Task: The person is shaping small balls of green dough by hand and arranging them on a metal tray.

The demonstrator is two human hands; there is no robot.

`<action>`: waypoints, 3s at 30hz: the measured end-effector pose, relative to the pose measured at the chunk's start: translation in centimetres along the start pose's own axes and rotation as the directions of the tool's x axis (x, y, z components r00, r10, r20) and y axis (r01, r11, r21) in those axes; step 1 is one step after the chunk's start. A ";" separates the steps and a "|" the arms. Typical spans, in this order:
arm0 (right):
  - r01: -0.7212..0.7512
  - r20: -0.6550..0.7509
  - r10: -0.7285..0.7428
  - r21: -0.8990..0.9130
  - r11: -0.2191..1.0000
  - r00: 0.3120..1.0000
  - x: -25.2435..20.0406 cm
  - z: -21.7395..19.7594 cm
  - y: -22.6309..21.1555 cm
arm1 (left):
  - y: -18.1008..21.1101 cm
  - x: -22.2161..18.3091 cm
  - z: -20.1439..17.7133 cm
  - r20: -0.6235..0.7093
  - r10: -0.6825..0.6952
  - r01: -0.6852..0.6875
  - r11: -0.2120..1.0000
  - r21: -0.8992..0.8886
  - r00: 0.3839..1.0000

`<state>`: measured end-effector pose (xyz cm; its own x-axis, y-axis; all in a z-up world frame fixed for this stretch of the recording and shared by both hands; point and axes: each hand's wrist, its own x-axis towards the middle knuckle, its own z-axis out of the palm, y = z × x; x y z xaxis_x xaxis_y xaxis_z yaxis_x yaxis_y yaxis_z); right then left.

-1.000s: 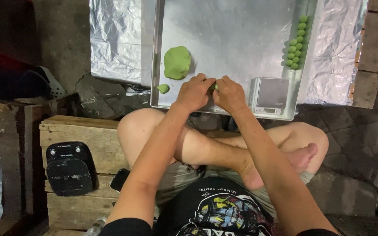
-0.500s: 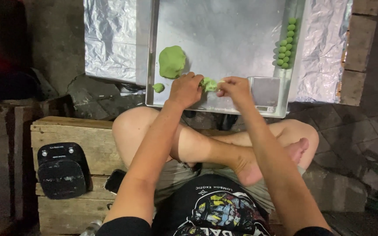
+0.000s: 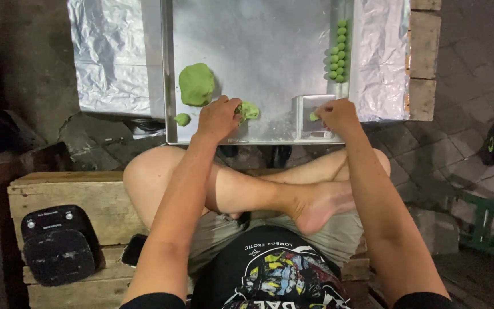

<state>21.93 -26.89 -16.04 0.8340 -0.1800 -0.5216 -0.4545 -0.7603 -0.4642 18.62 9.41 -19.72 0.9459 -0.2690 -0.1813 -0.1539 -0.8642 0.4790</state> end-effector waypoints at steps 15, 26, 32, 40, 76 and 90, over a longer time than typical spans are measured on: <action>0.712 -0.177 -0.822 -0.424 0.560 0.541 -4.8 13.4 -8.5 | 0.6 -1.0 -1.3 0.046 -0.010 0.014 0.995 -0.098 0.999; 0.603 -0.203 -0.794 -0.552 0.577 0.574 -1.0 18.0 -6.8 | 1.2 -0.7 -1.8 0.055 0.022 -0.018 0.997 -0.081 0.998; 0.263 0.171 -0.286 0.149 0.953 0.943 -3.1 10.6 -10.3 | 1.0 -0.6 -1.5 0.034 -0.020 0.022 0.998 -0.054 0.999; 0.374 0.045 -0.380 -0.327 0.868 0.924 -1.3 -0.6 -2.7 | 0.5 -0.3 -0.6 0.032 0.016 -0.014 0.999 -0.047 0.999; 0.264 -0.001 -0.311 0.532 0.804 0.950 -15.9 5.3 -9.2 | 11.4 -9.1 -3.8 0.153 -0.164 0.207 0.393 -0.896 0.975; 0.346 -0.077 -0.463 0.774 0.530 0.883 -16.8 7.6 -6.1 | 11.7 -9.4 -2.7 0.030 -0.223 0.147 0.532 -0.834 0.974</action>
<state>8.28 -14.48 -9.92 0.9709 0.1453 -0.1903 -0.1950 0.0182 -0.9806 8.66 2.99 -10.08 0.9474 -0.0826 -0.3092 0.2956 -0.1446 0.9443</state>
